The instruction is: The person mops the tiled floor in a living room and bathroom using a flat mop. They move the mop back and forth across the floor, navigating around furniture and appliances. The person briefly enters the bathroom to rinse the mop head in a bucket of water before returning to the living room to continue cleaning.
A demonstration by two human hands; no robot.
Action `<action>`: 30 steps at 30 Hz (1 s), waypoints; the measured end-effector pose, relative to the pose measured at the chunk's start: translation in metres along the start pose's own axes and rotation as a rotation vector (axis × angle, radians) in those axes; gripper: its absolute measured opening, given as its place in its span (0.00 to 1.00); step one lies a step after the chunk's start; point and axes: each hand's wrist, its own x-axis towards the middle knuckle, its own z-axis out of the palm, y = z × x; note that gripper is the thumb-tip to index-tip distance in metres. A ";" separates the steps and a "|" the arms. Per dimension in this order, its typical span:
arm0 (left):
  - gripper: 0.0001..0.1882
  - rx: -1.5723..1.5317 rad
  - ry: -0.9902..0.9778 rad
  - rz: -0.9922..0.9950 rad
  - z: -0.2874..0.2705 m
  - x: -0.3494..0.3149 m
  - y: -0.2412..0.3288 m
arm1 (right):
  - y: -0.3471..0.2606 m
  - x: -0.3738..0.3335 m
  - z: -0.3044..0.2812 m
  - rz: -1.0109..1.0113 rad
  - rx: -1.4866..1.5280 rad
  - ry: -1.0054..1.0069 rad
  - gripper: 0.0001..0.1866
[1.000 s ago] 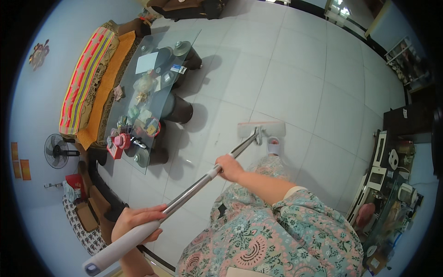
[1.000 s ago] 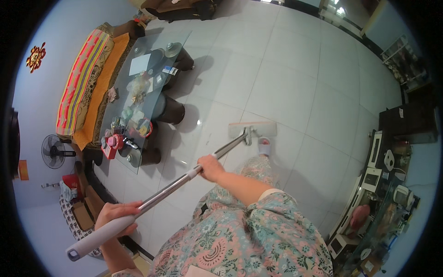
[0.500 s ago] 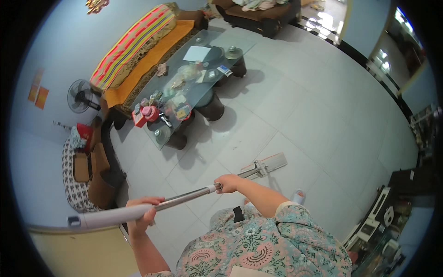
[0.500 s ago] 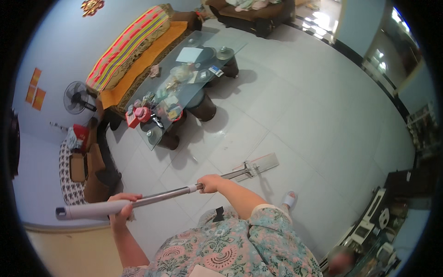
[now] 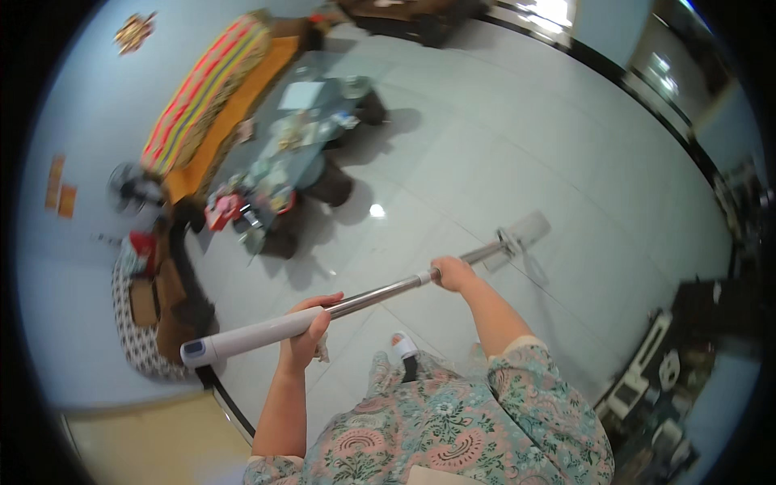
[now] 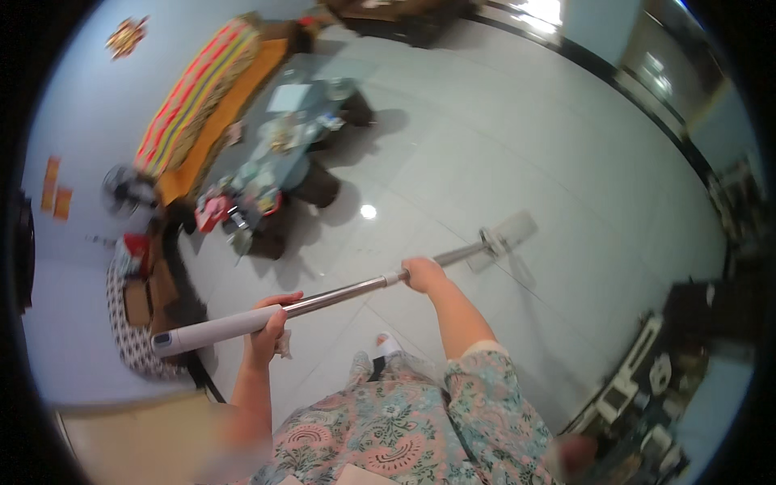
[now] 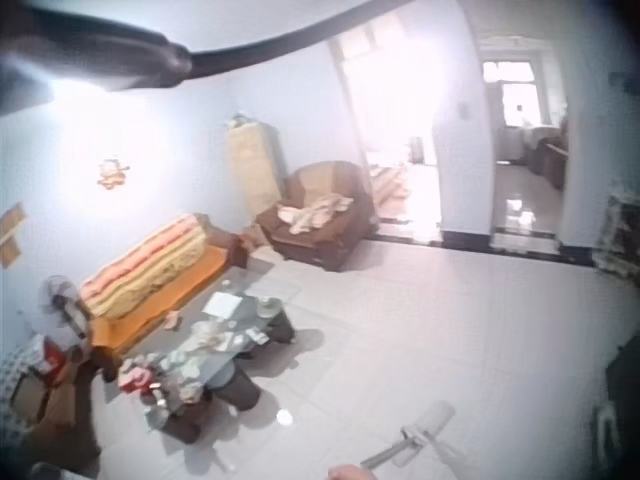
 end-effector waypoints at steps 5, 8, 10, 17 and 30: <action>0.16 0.119 -0.278 0.242 0.114 0.040 0.012 | 0.110 -0.044 -0.055 0.144 0.105 0.282 0.03; 0.16 0.259 -0.521 0.433 0.181 0.058 0.040 | 0.172 -0.071 -0.071 0.175 0.156 0.541 0.04; 0.17 0.347 -0.675 0.585 0.220 0.063 0.055 | 0.207 -0.091 -0.073 0.184 0.218 0.715 0.05; 0.19 0.666 -1.006 0.814 0.229 0.011 0.102 | 0.185 -0.155 -0.026 0.269 0.427 0.960 0.06; 0.15 0.933 -1.021 0.605 -0.027 -0.195 0.085 | -0.113 -0.221 0.186 0.090 0.470 0.542 0.09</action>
